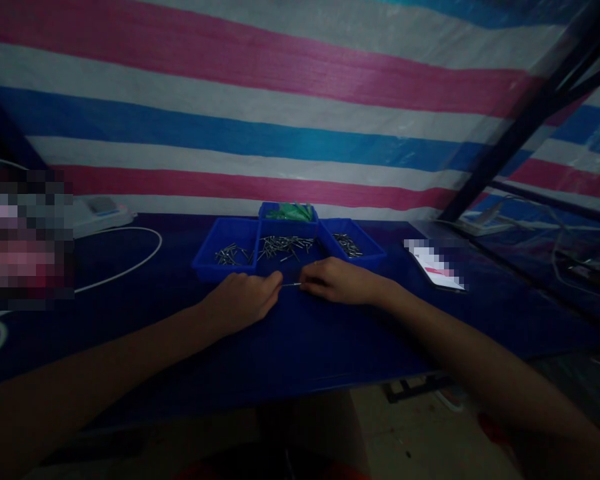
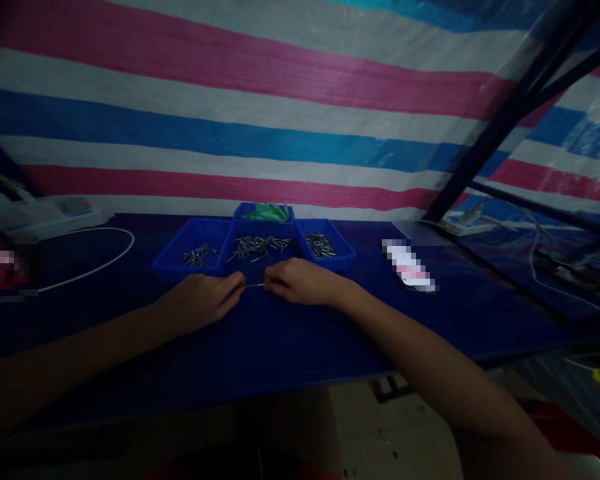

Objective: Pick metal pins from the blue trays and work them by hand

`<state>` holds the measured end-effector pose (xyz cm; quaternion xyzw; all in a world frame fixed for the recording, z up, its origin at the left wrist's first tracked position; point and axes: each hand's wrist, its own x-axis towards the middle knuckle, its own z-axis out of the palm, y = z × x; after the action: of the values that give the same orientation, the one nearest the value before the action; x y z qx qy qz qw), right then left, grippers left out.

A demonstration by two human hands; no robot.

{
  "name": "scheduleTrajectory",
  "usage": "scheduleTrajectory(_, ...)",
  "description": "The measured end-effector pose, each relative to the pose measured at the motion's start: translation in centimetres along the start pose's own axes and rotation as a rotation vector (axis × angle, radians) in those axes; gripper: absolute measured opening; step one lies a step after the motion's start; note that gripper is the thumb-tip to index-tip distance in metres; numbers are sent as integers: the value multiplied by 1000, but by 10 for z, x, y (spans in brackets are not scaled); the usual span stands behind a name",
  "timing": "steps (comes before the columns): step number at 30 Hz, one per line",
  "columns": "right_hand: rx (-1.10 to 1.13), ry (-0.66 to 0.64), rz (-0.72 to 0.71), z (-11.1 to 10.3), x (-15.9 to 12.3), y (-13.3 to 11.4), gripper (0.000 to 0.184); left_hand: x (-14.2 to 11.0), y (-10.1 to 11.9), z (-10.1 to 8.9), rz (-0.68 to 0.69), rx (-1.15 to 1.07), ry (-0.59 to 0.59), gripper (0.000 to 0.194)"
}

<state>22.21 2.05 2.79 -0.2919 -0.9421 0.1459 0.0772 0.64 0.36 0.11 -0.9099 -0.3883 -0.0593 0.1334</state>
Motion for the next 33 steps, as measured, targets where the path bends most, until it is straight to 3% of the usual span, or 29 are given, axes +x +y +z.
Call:
scheduleTrajectory(4,-13,17,22,-1,0,-2,21,-1,0,0,-26,-12,15,22)
scheduleTrajectory(9,-13,18,13,1,2,-4,21,0,2,-6,-67,-211,94,23)
scheduleTrajectory(15,54,35,5,2,3,-10,20,0,3,-10,17,-409,208,21)
scheduleTrajectory(25,105,23,-42,5,4,-12,20,4,0,-4,28,-720,189,14)
scheduleTrajectory(33,97,53,-36,7,5,-9,23,4,0,-6,23,-720,198,13)
